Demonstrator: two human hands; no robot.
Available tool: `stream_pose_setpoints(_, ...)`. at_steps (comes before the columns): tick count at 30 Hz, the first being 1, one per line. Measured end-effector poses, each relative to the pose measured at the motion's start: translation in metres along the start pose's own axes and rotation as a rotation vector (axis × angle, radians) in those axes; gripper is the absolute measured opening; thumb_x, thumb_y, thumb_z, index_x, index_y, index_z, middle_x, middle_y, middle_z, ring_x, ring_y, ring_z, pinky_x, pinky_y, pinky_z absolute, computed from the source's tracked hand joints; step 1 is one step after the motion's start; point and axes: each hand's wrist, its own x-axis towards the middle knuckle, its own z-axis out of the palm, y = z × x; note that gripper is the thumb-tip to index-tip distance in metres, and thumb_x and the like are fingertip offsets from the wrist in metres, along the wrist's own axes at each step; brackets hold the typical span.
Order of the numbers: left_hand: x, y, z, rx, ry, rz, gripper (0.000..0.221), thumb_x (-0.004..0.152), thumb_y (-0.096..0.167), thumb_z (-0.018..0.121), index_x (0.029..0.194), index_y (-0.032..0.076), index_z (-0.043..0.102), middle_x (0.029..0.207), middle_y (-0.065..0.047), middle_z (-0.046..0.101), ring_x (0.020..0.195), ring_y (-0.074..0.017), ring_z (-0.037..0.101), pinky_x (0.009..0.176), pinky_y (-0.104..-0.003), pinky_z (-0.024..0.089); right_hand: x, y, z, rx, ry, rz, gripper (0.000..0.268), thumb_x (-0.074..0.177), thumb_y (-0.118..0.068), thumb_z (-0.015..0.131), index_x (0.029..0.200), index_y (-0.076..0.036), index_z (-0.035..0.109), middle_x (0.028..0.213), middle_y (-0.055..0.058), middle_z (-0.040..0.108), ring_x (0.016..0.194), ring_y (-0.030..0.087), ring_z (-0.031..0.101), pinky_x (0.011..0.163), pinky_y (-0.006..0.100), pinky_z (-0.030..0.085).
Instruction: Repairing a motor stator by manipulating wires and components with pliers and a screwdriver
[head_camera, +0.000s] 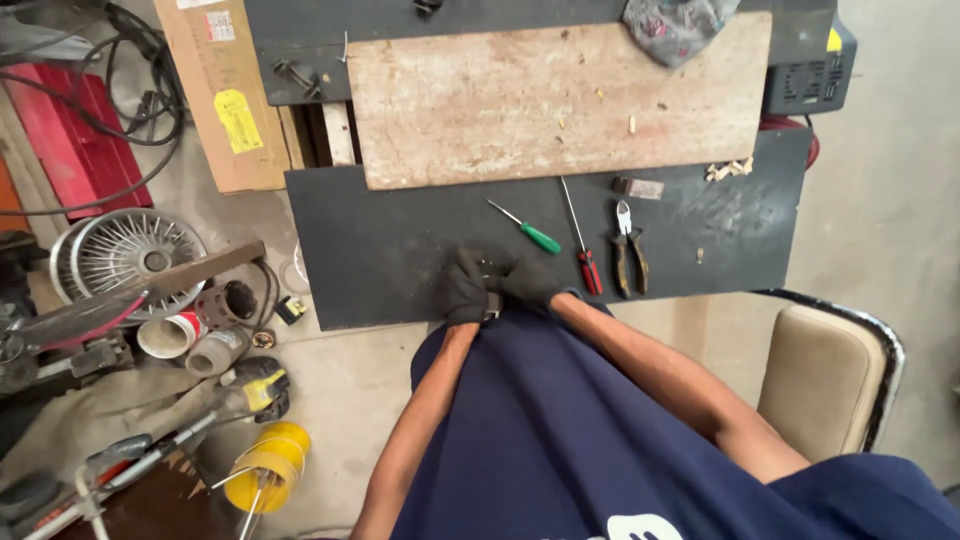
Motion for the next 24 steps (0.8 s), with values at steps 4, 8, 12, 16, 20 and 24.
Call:
stream_pose_setpoints(4,0.009,-0.010,-0.037,-0.005,-0.015,0.150,0.036,0.109,0.031,0.032,0.110,0.013,0.063,0.096,-0.020,0.071,0.095,-0.0408,0.070,0.081,-0.049,0.059,-0.045,0.010,-0.025,0.097,-0.082,-0.059,0.040,0.081,-0.039,0.075,0.118,-0.022,0.077,0.125,0.004,0.074,0.126,0.025,0.064,0.109,0.040,0.048)
stream_pose_setpoints(8,-0.013,0.028,-0.109,-0.148,-0.074,-0.107,0.051,0.110,0.047,0.032,0.117,0.007,0.063,0.114,-0.023,0.068,0.113,-0.0420,0.064,0.097,-0.048,0.053,0.005,0.106,-0.023,-0.079,0.349,-0.216,0.043,0.089,-0.057,0.070,0.121,-0.030,0.072,0.115,0.005,0.075,0.116,0.029,0.068,0.096,0.042,0.055)
stream_pose_setpoints(12,-0.031,0.015,-0.104,-0.101,-0.344,-0.084,0.049,0.096,0.068,0.054,0.121,0.027,0.069,0.123,-0.003,0.072,0.119,-0.0315,0.065,0.100,-0.043,0.056,-0.017,0.085,-0.072,-0.386,0.928,-0.359,0.027,0.096,-0.045,0.069,0.119,-0.030,0.067,0.104,0.003,0.073,0.102,0.025,0.070,0.078,0.041,0.061)
stream_pose_setpoints(16,-0.043,0.014,-0.086,0.048,-0.494,-0.074,0.095,0.073,0.082,0.070,0.147,0.026,0.046,0.147,-0.010,0.059,0.137,-0.0327,0.055,0.113,-0.048,0.047,-0.004,0.069,-0.085,-0.384,0.561,-0.082,0.069,0.084,-0.048,0.081,0.141,-0.018,0.057,0.120,0.019,0.067,0.112,0.041,0.068,0.089,0.056,0.061)
stream_pose_setpoints(20,-0.042,0.012,-0.056,0.025,-0.278,-0.007,0.084,0.058,0.070,0.081,0.119,0.020,0.053,0.111,-0.007,0.073,0.109,-0.0270,0.071,0.089,-0.043,0.058,0.010,0.089,-0.075,-0.299,0.495,0.027,0.053,0.086,-0.053,0.073,0.131,-0.026,0.061,0.121,0.007,0.070,0.116,0.033,0.068,0.094,0.050,0.058)
stream_pose_setpoints(24,-0.032,-0.004,-0.042,-0.021,0.049,0.337,0.068,0.059,0.055,0.085,0.110,0.016,0.063,0.100,-0.008,0.078,0.096,-0.0335,0.076,0.071,-0.047,0.066,-0.031,0.075,-0.074,-0.293,0.452,0.098,0.061,0.081,-0.059,0.077,0.123,-0.016,0.064,0.122,0.012,0.072,0.119,0.036,0.067,0.099,0.054,0.055)
